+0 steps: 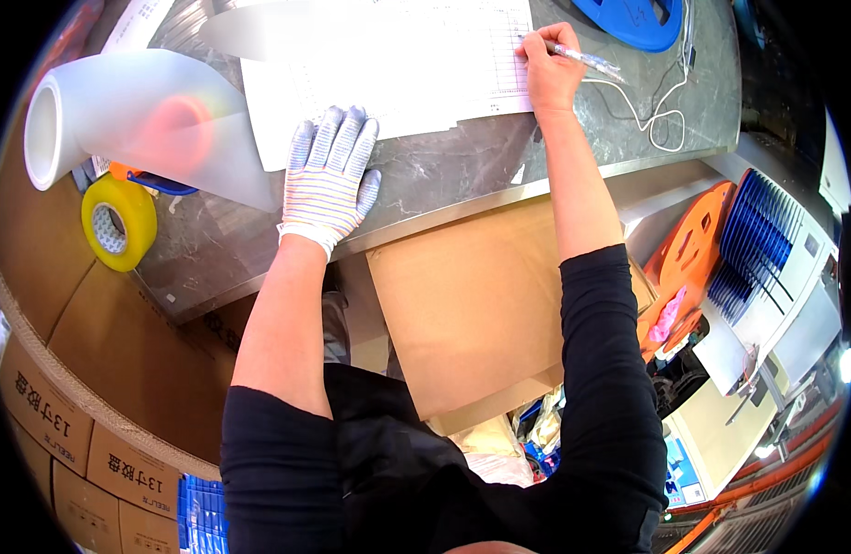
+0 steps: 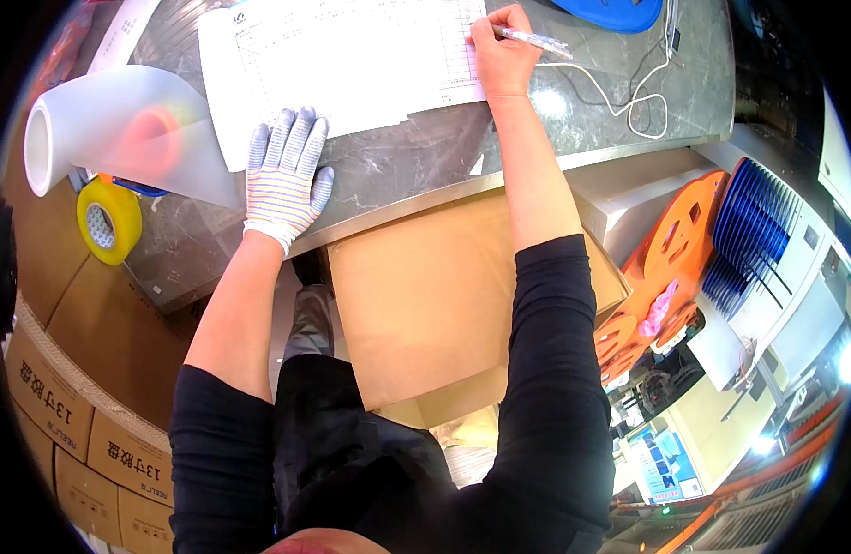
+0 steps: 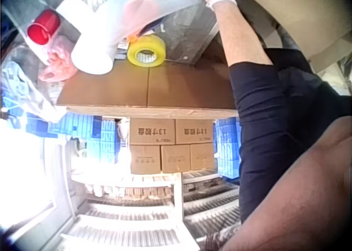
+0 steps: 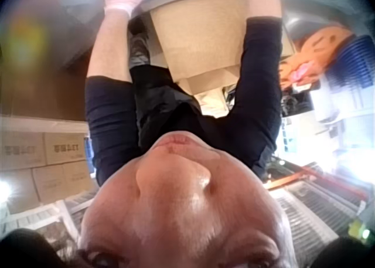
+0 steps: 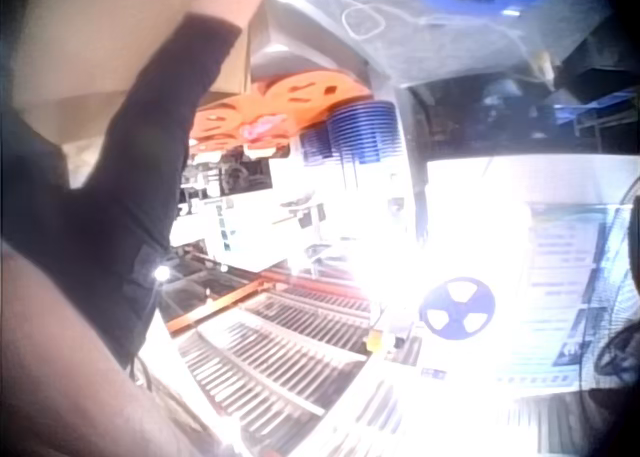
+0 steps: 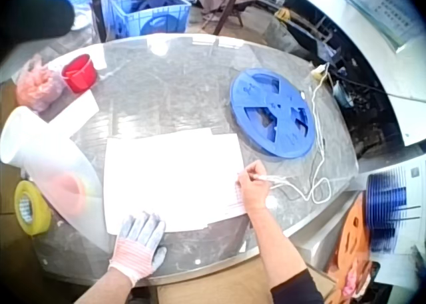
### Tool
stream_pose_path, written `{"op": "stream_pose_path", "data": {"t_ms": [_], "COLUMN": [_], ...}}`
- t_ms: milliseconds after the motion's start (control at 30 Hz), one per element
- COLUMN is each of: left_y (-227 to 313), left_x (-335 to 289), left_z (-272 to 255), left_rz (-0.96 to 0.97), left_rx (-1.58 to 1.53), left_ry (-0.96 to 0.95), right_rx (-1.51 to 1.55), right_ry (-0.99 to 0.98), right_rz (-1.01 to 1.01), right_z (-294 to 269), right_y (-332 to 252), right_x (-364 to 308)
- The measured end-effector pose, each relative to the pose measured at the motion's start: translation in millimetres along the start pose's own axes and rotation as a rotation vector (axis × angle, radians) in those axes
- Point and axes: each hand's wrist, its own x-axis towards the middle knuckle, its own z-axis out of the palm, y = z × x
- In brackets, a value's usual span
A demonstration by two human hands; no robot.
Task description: The person retrieves blue plastic spools from a machine and stacks them into a blue crate. They then weigh individual spools on a digital scale, place them into cardboard boxes, and write on a paper document.
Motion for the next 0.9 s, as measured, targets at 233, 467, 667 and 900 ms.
{"op": "stream_pose_path", "data": {"t_ms": [233, 467, 667, 900], "left_y": [0.4, -0.4, 8.0, 0.6], "left_x": [-2.5, -3.1, 3.2, -18.2], "left_z": [-0.9, -4.3, -9.2, 1.3], "left_rz": [0.007, 0.004, 0.092, 0.032], "left_rx": [-0.019, 0.006, 0.029, 0.072], "left_ry": [0.030, 0.026, 0.150, 0.189], "right_rx": [0.012, -0.237, -0.420, -0.167], "right_ry": [0.012, 0.120, -0.024, -0.335], "right_rz": [0.015, -0.061, -0.118, 0.044], "right_z": [2.3, 16.5, 13.3, -41.4], "right_y": [-7.8, -16.0, -6.6, -208.4], "right_x": [-3.3, -10.7, -13.2, -209.8]}}
